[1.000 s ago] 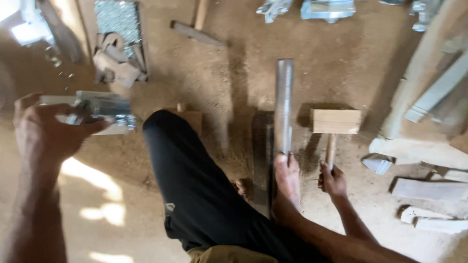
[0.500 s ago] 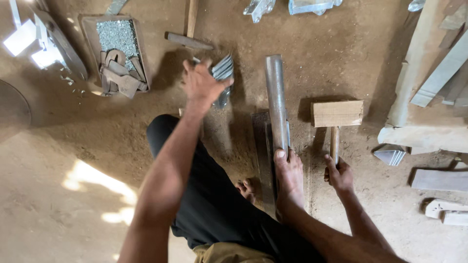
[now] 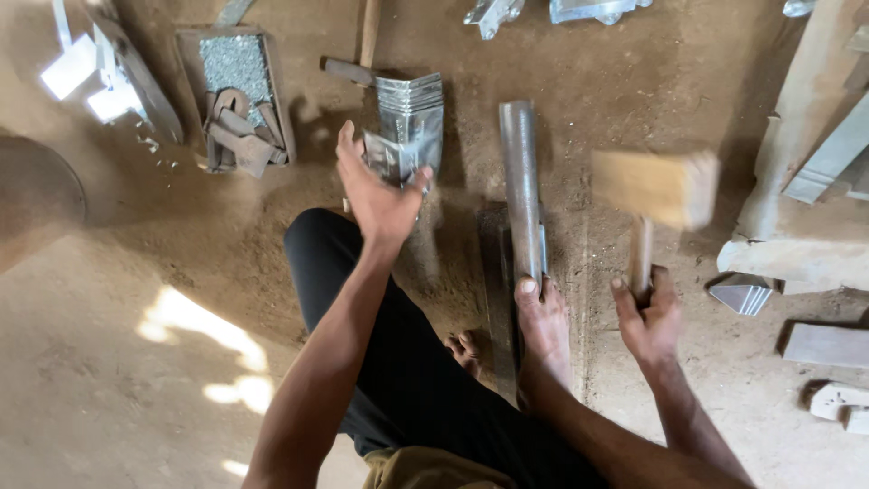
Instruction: The person sits on the floor and hammers galvanized sheet metal pieces over a metal pipe using a wooden mallet, bending them into angled fittings. They reposition and turn the metal pieces repeatedly, then stand up holding a metal piece at the end.
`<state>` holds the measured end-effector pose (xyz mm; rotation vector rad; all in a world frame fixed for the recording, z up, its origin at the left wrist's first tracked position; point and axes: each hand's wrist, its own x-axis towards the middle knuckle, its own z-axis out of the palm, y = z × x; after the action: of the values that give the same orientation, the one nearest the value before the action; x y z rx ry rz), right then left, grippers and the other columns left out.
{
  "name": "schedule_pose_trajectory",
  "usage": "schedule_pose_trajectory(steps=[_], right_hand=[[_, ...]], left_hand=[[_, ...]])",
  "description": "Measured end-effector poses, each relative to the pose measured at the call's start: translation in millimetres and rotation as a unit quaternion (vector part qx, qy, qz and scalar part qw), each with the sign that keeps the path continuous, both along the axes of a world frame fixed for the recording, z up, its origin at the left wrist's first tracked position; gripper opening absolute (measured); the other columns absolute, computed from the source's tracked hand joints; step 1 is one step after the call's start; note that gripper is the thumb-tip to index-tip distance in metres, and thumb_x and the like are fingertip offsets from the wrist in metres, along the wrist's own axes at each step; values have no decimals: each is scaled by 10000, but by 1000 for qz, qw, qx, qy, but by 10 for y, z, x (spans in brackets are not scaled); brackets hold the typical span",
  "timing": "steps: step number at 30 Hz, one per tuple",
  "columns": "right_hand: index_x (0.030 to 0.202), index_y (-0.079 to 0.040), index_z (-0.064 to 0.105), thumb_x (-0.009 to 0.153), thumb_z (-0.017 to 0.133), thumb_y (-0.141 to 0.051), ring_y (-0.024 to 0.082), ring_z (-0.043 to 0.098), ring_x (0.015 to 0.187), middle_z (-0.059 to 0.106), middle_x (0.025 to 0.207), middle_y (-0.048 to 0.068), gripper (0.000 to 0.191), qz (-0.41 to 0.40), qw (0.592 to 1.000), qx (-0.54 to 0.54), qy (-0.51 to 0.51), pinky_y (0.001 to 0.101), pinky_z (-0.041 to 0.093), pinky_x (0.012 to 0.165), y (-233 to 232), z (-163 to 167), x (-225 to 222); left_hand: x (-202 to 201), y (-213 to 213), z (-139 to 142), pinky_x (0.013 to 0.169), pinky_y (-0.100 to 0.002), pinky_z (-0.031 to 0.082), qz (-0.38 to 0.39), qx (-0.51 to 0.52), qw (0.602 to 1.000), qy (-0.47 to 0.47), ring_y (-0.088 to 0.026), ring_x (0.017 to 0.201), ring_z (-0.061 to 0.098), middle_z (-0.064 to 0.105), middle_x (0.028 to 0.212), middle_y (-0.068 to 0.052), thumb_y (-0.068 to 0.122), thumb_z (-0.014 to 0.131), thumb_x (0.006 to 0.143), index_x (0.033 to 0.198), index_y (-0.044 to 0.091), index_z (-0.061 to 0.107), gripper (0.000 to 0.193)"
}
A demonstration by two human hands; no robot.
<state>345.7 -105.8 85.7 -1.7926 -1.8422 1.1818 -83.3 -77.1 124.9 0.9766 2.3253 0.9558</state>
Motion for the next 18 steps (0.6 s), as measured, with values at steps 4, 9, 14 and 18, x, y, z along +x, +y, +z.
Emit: schedule_pose_trajectory(steps=[4, 9, 14, 18], right_hand=[[1055, 9, 584, 1067, 664, -252, 113, 511, 447, 546, 627, 18, 273, -26, 1000, 3, -7, 266, 436, 341, 192, 50, -198], [1039, -7, 595, 1077, 555, -310, 123, 448, 379, 537, 580, 19, 308, 26, 996, 81, 9, 298, 394, 312, 489, 283, -372], [907, -66, 537, 1138, 503, -314, 84, 457, 395, 533, 627, 1, 340, 10, 978, 110, 179, 263, 365, 305, 548, 941, -356], [916, 57, 457, 1075, 490, -406, 121, 434, 421, 482, 688, 79, 490, -13, 896, 255, 364, 268, 357, 301, 486, 857, -614]], left_hand=[[364, 248, 347, 910, -628, 578, -26, 27, 880, -474, -475, 1142, 601, 428, 1207, -243, 152, 950, 566, 1523, 146, 125, 1264], [1088, 690, -206, 917, -628, 555, -34, -120, 950, -286, -442, 1235, 459, 348, 1335, -273, 467, 883, 634, 1542, 168, 168, 1194], [1121, 1013, -782, 1057, -549, 462, 147, -185, 894, -380, -419, 1273, 543, 483, 1426, -269, 834, 400, 828, 1508, 53, 454, 1037], [1067, 1267, -892, 1109, -511, 409, 283, -173, 815, -474, -387, 1352, 514, 524, 1472, -236, 836, 225, 888, 1486, -46, 448, 1088]])
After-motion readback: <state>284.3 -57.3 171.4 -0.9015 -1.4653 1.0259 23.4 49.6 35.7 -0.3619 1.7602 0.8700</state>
